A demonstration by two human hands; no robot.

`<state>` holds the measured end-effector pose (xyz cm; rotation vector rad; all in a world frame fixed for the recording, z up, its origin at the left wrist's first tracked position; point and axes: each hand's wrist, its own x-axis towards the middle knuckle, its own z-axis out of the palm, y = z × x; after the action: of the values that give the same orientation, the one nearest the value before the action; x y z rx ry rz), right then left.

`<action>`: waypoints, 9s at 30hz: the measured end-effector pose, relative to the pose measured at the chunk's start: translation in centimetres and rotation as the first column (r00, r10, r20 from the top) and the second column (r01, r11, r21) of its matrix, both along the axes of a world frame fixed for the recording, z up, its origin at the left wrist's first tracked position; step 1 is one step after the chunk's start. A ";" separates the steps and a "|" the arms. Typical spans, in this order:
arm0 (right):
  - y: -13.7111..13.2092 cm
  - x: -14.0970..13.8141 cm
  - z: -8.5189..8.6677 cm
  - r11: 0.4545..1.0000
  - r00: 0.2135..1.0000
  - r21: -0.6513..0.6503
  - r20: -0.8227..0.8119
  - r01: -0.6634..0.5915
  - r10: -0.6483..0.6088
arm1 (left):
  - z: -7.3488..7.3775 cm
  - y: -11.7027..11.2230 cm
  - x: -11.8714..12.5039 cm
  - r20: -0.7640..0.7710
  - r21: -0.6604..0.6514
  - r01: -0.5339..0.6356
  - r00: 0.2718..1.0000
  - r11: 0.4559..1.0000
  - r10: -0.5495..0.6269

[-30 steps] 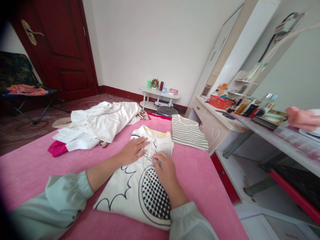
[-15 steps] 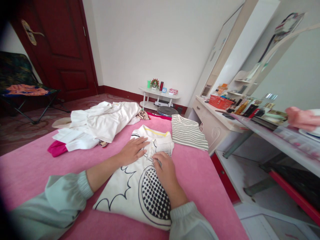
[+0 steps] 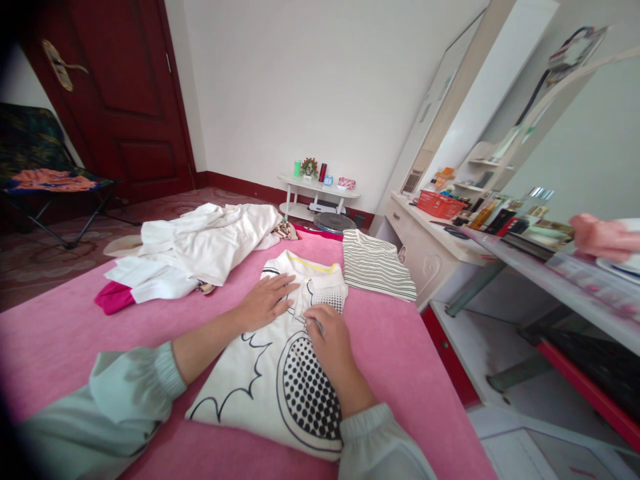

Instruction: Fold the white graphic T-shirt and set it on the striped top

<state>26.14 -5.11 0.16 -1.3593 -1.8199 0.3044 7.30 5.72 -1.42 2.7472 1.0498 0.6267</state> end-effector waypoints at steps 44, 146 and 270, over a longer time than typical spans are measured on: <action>-0.5 2.1 0.6 0.810 0.765 -0.061 0.377 0.583 -0.523 | 4.3 1.7 -3.9 -0.083 -0.462 -0.307 0.949 0.832 0.304; 14.4 13.2 -1.3 0.706 0.519 -0.038 0.706 0.707 -0.482 | 0.4 0.4 1.3 0.215 -0.141 -0.239 0.940 0.961 0.265; -3.0 2.0 9.2 0.715 0.715 0.004 -0.039 0.699 -0.698 | 7.0 -6.7 -4.0 -0.016 -0.522 0.311 0.927 0.794 -0.374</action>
<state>28.14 -8.07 9.34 -1.9017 -1.1401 -0.1005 3.31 -0.96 5.58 2.4134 0.5859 0.1005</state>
